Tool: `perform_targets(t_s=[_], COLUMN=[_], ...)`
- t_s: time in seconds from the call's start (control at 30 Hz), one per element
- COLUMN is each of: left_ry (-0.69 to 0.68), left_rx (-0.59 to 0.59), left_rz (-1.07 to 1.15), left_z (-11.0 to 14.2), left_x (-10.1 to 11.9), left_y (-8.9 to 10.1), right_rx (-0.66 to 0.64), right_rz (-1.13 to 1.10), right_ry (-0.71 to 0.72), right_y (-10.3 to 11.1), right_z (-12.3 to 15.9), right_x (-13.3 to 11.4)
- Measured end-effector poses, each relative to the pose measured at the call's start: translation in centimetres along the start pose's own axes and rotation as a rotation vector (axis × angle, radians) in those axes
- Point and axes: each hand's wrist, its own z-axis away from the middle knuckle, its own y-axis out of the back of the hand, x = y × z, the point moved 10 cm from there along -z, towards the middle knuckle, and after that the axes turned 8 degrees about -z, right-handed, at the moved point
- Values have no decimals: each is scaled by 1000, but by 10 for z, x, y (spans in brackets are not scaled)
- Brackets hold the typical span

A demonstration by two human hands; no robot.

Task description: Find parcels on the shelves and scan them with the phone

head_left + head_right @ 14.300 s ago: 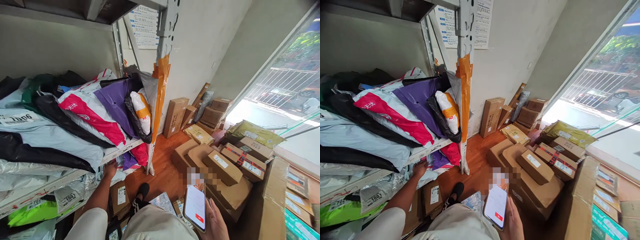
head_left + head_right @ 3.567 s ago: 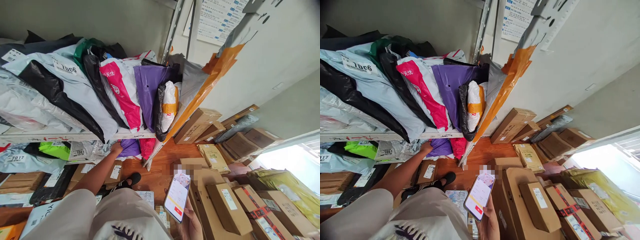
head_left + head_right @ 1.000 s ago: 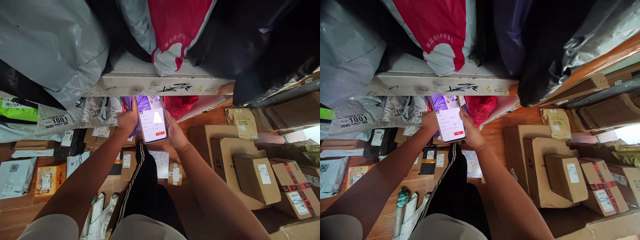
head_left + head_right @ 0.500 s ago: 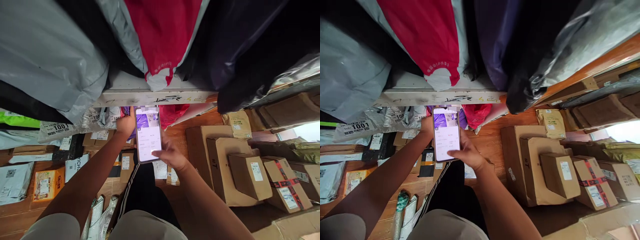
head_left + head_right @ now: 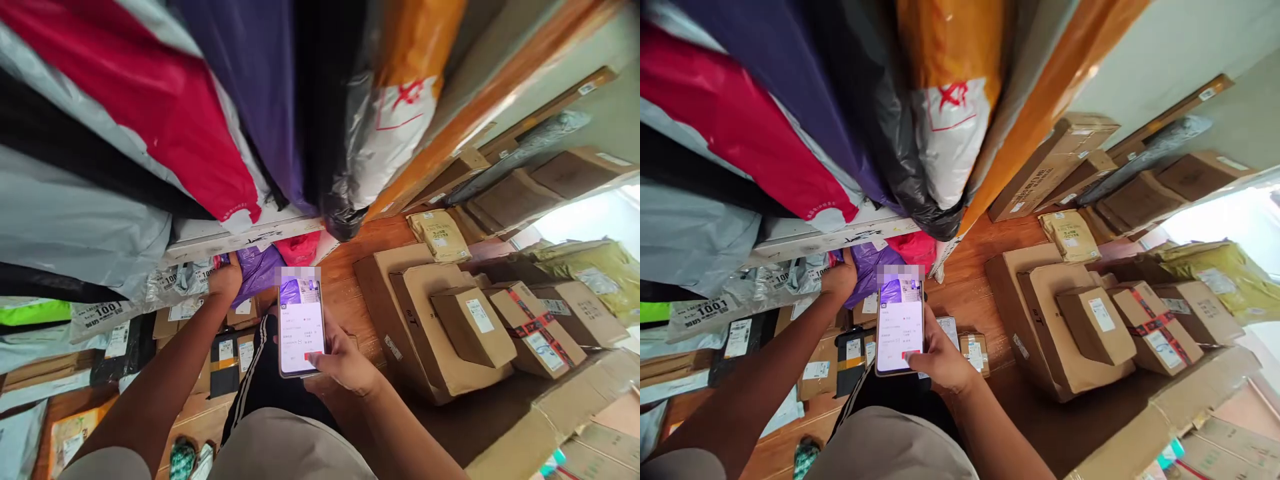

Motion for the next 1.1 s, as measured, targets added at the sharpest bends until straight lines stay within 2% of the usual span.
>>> perform_targets(t_s=[0.2, 0.37, 0.5, 0.73, 1.1], left_ry=[7, 25, 47, 25, 33], left_rx=[14, 26, 20, -17, -69], left_rz=[-10, 0, -9, -5, -6], left_z=[-1, -5, -6, -6, -4], left_x=[-1, -2, -4, -3, -1], left_y=[3, 1, 1, 1, 14], right_rx=[105, 153, 156, 174, 205], right_rz=[-29, -59, -114, -162, -160], right_ry=[97, 167, 183, 128, 217], right_y=[17, 23, 20, 15, 18], right_z=[30, 47, 54, 60, 75], right_x=[-12, -19, -20, -16, -12])
